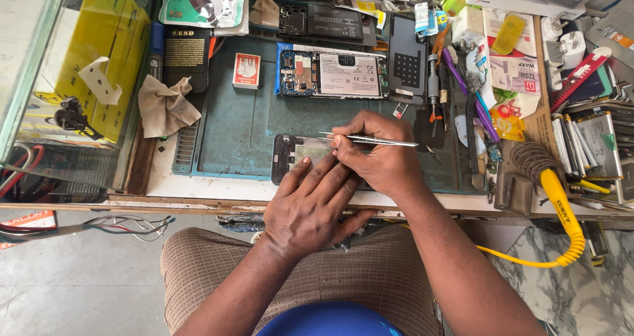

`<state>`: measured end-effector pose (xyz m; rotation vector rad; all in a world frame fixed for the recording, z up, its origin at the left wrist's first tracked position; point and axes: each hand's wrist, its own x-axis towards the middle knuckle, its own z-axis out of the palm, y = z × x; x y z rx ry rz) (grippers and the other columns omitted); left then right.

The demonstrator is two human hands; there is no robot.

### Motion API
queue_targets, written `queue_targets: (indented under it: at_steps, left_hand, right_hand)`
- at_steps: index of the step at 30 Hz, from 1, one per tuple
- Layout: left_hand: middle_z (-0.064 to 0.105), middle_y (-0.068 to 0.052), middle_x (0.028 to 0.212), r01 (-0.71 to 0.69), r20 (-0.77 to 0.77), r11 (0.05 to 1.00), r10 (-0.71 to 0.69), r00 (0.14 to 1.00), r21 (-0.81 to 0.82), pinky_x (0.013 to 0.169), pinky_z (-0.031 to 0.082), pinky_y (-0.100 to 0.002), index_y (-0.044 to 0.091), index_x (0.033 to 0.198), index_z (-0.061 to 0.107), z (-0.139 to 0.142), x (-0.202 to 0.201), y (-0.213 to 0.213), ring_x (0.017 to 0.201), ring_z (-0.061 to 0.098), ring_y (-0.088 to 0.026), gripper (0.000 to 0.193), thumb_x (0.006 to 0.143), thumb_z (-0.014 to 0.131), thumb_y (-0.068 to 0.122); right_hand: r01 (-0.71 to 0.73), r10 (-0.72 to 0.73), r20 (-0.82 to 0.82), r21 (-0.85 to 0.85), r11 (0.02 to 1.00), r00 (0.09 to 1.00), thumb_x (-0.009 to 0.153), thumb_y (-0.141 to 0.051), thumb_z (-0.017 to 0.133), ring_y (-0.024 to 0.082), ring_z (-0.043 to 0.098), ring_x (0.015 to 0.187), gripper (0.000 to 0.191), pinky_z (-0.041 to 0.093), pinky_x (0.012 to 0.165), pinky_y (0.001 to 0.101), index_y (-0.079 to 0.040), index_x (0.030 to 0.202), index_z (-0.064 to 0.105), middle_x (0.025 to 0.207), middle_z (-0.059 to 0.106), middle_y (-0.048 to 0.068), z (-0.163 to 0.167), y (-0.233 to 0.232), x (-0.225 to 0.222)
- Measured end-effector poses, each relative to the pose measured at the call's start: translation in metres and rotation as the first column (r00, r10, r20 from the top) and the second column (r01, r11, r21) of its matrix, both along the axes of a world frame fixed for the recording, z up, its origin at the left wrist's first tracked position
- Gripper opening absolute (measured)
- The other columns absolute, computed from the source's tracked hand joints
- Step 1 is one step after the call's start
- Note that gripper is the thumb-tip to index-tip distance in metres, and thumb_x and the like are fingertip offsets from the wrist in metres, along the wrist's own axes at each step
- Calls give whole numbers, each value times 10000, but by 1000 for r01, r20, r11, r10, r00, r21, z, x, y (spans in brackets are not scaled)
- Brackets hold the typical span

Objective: The person uses a metal spudger to pry and separate the screen assembly from the smartphone frame while holding the device on their lap. They repeatedly work along the edges to release adhesive and then place the phone on the workbench to continue prying.

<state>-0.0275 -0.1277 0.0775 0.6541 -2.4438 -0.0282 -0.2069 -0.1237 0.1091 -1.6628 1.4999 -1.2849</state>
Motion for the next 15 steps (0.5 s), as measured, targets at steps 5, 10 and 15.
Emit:
queue_targets:
  at_steps: [5,10,15]
  left_hand:
    - [659,-80,1339,-5,18,1000,5,1000,-9,1092,461,-491,130,1230,718,-2,-1,0,1297,606,-211,598,916,652,635]
    - [657,-64,1357,-9,8,1000,9,1000,-24,1084,466,-475,134,1280,707,0,0,1,1316,604,-201,605,944,639,633]
    - [658,-51,1366,-11,-50,999,9,999,-45,1078,481,-468,149,1303,701,1,0,1,1312,605,-210,590,952,642,618]
  right_hand:
    - [26,-35,-183,-49,998,982,923,-67,769,111,765,807,95,608,696,245,4,962,718,882,790,85,0,0,-1]
    - [80,-84,-99,-43,996,992,941,-80,752,109,726,804,99,580,708,249,8,970,717,884,784,72,-2,9,-5]
    - [173,-179,-44,-112,979,983,974,-40,746,125,745,926,74,611,848,261,-6,1029,708,975,764,93,-8,33,-33]
